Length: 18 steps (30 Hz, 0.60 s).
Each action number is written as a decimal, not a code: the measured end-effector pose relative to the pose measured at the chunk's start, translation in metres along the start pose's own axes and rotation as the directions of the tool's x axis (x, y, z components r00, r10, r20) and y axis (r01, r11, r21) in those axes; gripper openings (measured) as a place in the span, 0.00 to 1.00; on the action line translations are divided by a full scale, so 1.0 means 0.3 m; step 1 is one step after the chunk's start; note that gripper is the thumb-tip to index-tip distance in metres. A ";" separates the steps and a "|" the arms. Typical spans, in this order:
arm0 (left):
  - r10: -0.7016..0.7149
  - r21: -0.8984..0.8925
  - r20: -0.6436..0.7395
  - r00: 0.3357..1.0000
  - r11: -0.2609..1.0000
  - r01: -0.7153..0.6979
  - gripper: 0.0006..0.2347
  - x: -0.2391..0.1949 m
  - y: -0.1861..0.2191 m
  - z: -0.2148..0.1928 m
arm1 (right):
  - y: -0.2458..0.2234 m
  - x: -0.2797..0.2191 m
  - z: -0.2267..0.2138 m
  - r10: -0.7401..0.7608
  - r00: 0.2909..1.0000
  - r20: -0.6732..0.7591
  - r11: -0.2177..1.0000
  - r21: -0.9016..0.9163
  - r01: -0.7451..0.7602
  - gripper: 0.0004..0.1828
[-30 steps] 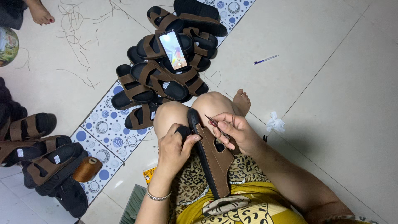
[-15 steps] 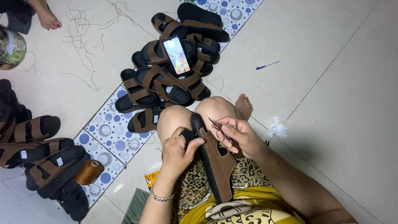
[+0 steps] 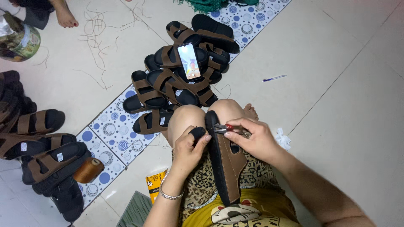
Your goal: The person sits on the floor and sews a brown sandal using a needle and thread. They pull the thread through the sandal sole, cut the thread with scissors, and continue stitching the sandal.
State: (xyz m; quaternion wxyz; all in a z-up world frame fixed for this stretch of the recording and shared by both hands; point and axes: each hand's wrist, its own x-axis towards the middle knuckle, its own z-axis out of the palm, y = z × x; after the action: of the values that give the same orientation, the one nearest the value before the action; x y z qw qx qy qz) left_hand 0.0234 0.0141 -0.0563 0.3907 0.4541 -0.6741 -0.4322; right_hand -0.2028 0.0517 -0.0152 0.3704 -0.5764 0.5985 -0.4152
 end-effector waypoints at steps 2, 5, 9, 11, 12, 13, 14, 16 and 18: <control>0.000 -0.037 -0.008 1.000 0.999 0.000 0.08 -0.006 -0.012 0.006 | -0.093 0.031 -0.040 -0.103 0.990 0.092 0.948 -0.294 0.125 0.16; 0.001 -0.106 -0.029 1.000 0.994 -0.004 0.07 -0.004 -0.022 0.021 | -0.234 0.081 -0.082 -0.163 0.939 0.304 0.700 -0.635 0.327 0.15; -0.013 -0.167 -0.066 0.998 0.986 0.002 0.07 -0.015 -0.082 0.056 | -0.251 0.107 -0.071 -0.205 0.830 0.518 0.329 -0.762 0.557 0.16; -0.019 -0.180 -0.084 0.996 0.984 0.003 0.07 -0.019 -0.074 0.063 | -0.209 0.119 -0.040 -0.210 0.788 0.579 0.158 -0.775 0.612 0.14; -0.020 -0.194 -0.094 0.995 0.981 0.001 0.07 -0.020 -0.070 0.065 | -0.188 0.125 -0.022 -0.202 0.750 0.630 -0.018 -0.768 0.640 0.12; -0.026 -0.185 -0.108 0.994 0.983 0.006 0.07 -0.009 -0.058 0.071 | -0.207 0.136 -0.009 -0.211 0.739 0.640 -0.015 -0.758 0.652 0.12; -0.009 -0.215 -0.115 0.993 0.977 -0.016 0.07 0.002 -0.048 0.073 | -0.228 0.145 0.008 -0.204 0.739 0.642 -0.081 -0.764 0.640 0.09; -0.019 -0.219 -0.157 0.987 0.976 -0.016 0.08 0.001 -0.036 0.063 | -0.266 0.153 0.035 -0.218 0.707 0.673 -0.132 -0.738 0.662 0.05; 0.018 -0.252 -0.173 0.985 0.966 -0.062 0.10 0.008 -0.040 0.080 | -0.281 0.159 0.020 -0.137 0.704 0.697 -0.178 -0.717 0.674 0.04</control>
State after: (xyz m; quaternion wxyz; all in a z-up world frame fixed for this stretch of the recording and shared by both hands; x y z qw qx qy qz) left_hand 0.0040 0.0148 -0.0750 0.5107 0.4213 -0.5859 -0.4674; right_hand -0.1679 0.0043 0.0621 -0.1942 -0.8877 0.3897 0.1494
